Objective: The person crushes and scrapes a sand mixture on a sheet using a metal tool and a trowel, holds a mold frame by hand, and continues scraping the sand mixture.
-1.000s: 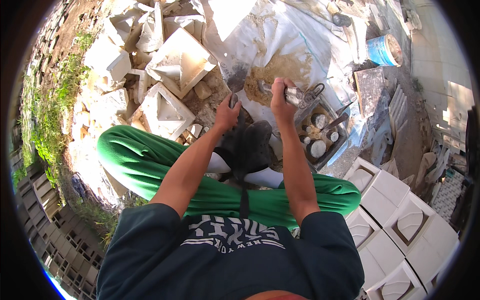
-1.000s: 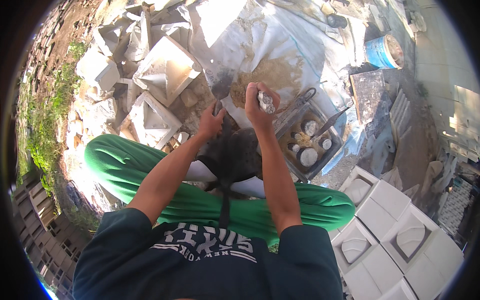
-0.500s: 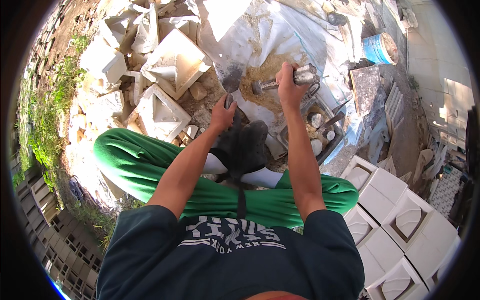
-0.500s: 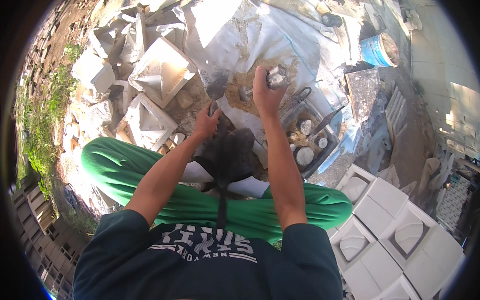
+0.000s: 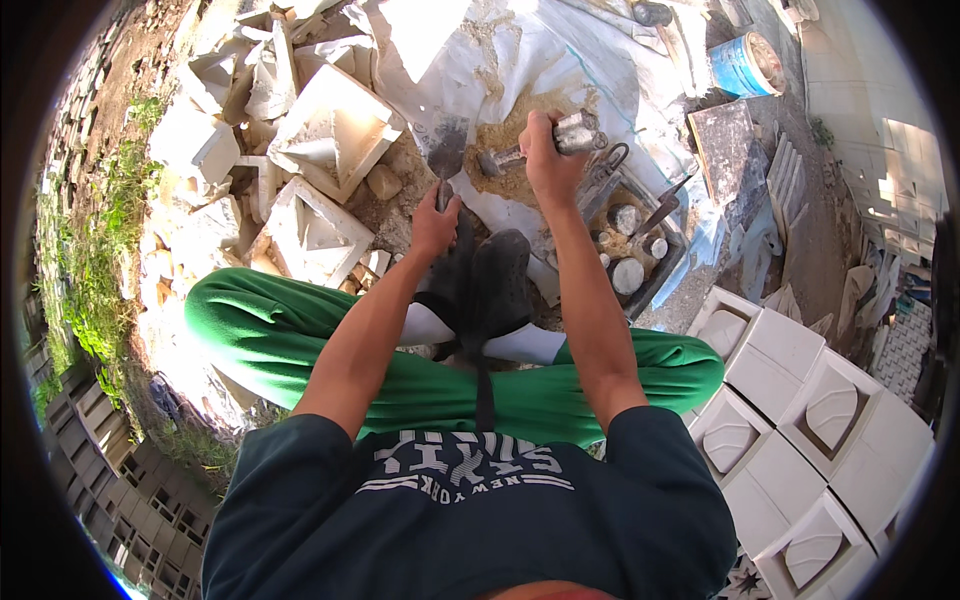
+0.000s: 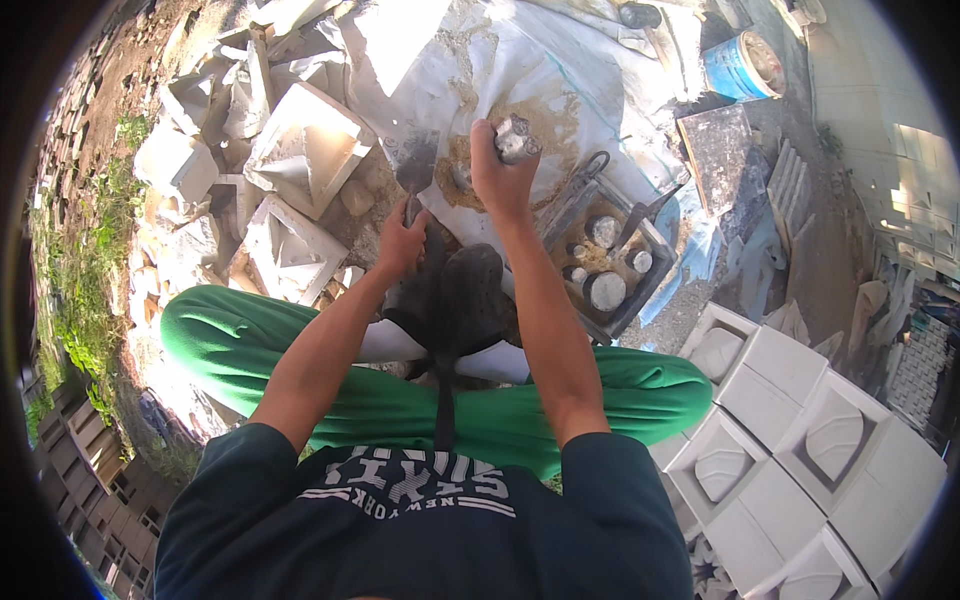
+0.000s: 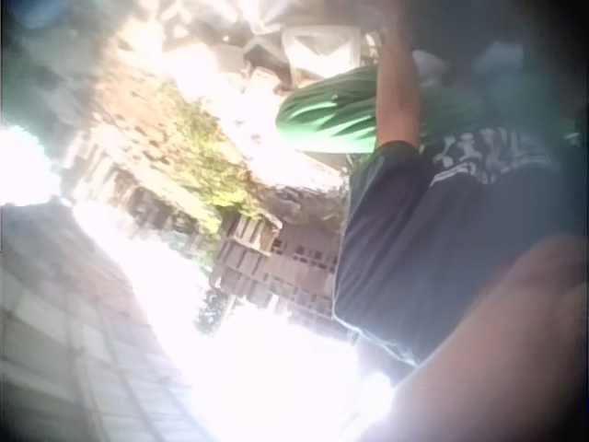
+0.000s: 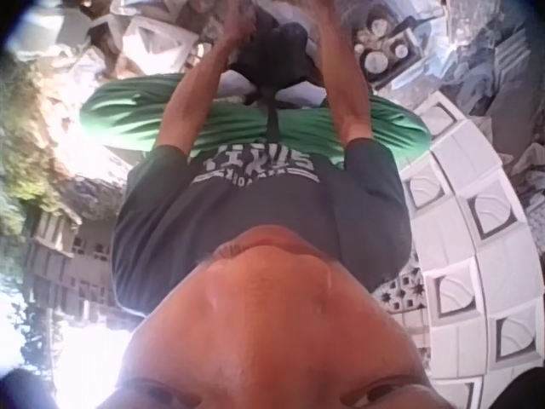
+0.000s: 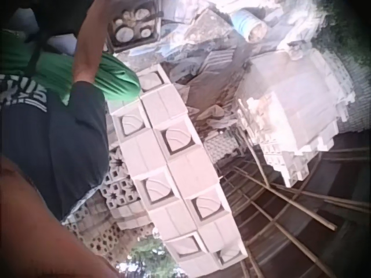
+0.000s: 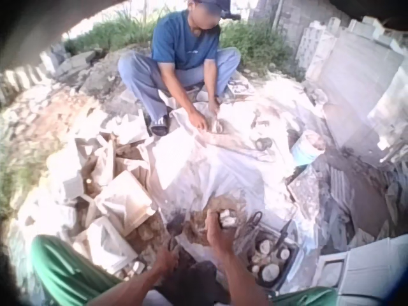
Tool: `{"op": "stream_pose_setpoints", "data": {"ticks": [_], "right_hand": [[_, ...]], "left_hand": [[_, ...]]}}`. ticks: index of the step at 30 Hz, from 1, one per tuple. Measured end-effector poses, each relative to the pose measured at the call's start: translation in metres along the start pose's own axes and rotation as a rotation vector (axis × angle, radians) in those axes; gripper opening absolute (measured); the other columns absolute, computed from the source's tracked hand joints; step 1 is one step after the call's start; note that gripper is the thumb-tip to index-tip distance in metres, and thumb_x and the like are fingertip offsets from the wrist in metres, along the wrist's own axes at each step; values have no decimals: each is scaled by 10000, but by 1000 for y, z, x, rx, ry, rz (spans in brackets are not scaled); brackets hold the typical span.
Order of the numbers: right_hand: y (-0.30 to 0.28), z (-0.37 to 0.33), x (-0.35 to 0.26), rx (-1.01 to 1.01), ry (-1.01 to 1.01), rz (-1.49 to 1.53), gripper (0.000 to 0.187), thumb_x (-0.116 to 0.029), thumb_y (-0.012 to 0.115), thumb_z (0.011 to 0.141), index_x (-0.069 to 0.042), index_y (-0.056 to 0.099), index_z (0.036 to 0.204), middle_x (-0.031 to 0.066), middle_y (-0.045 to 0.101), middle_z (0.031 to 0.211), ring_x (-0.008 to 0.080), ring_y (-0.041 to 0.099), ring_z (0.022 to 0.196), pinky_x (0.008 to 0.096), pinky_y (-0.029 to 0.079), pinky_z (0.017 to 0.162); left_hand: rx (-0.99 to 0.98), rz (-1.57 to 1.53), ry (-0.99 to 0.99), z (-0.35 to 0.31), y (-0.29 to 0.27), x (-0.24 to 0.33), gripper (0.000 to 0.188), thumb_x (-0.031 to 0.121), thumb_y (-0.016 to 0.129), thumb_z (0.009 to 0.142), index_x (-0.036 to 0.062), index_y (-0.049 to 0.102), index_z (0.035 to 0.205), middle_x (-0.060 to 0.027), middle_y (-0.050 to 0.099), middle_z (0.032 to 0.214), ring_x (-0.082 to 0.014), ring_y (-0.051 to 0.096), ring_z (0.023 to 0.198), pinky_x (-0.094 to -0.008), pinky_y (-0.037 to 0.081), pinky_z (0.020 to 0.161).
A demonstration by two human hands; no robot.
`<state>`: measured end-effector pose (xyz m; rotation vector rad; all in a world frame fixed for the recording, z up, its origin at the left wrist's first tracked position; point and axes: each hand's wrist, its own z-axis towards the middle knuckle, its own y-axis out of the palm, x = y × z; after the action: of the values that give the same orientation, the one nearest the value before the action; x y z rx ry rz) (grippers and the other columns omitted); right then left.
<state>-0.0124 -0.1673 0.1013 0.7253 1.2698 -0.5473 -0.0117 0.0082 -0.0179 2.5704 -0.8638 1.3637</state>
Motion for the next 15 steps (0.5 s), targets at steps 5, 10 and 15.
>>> {"op": "stream_pose_setpoints", "data": {"ticks": [5, 10, 15], "right_hand": [[10, 1, -77, 54, -78, -17, 295, -7, 523, 847, -55, 399, 583, -4, 414, 515, 80, 399, 458, 270, 341, 449], [-4, -16, -22, 7, -54, 18, 251, -25, 555, 856, -52, 456, 627, -17, 435, 537, 64, 398, 465, 242, 325, 440], [-5, 3, -12, 12, 84, 37, 206, -42, 571, 857, -56, 502, 664, -26, 450, 521, 64, 405, 424, 247, 310, 405]], "left_hand": [[35, -42, 4, 8, -3, 5, 582, 230, 607, 870, 26, 395, 1372, -65, 551, 604, -135, 513, 410, -309, 437, 378], [16, -15, 2, 4, 1, 4, 565, 231, 606, 874, 38, 405, 1366, -58, 537, 600, -138, 509, 412, -309, 435, 375], [46, 36, 55, -1, -3, 8, 549, 221, 604, 876, 49, 414, 1361, -48, 520, 595, -137, 503, 409, -307, 433, 375]]}}
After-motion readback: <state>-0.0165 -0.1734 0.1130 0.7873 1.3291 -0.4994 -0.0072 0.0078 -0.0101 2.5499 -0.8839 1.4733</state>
